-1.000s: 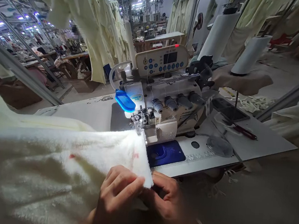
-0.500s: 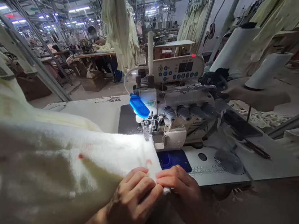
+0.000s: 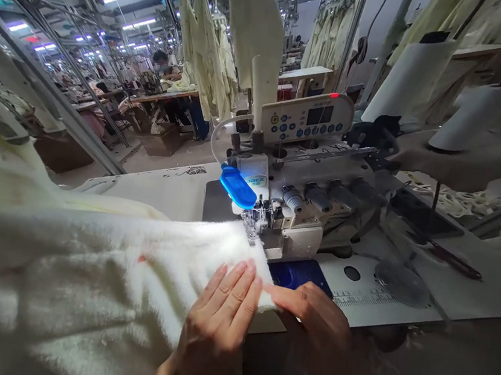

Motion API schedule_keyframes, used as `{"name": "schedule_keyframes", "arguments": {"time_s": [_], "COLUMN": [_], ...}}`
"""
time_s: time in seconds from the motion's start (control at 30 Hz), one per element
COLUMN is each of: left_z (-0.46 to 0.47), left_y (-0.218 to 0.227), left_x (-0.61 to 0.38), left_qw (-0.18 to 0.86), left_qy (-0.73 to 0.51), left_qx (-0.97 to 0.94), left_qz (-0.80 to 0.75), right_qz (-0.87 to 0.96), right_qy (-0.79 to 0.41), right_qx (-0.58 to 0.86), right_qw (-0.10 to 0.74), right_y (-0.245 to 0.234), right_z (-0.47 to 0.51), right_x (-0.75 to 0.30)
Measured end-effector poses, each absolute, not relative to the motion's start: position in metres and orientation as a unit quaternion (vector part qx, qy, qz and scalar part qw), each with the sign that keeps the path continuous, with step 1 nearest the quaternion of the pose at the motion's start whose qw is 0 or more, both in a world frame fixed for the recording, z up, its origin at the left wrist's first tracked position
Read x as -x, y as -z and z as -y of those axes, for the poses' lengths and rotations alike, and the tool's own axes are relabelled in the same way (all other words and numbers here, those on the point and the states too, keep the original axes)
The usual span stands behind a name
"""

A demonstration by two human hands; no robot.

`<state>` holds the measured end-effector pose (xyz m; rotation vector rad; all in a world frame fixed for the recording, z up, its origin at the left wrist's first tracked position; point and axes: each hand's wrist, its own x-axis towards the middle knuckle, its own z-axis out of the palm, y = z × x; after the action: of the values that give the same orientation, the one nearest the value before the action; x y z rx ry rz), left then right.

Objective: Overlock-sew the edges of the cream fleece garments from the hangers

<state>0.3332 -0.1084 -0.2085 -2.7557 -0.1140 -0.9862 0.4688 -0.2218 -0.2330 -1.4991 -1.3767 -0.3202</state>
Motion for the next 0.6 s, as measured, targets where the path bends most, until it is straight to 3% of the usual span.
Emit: {"name": "schedule_keyframes", "arguments": {"time_s": [0.6], "left_z": [0.066], "left_y": [0.183], "left_x": [-0.348], "left_qw": [0.076], "left_qy": [0.201], "left_qx": [0.974], "left_qz": [0.073], "right_qz": [0.588], "right_qy": [0.141], "right_qx": [0.588], "right_qw": [0.537], "right_y": [0.229], "right_z": [0.178], "right_x": [-0.495]}}
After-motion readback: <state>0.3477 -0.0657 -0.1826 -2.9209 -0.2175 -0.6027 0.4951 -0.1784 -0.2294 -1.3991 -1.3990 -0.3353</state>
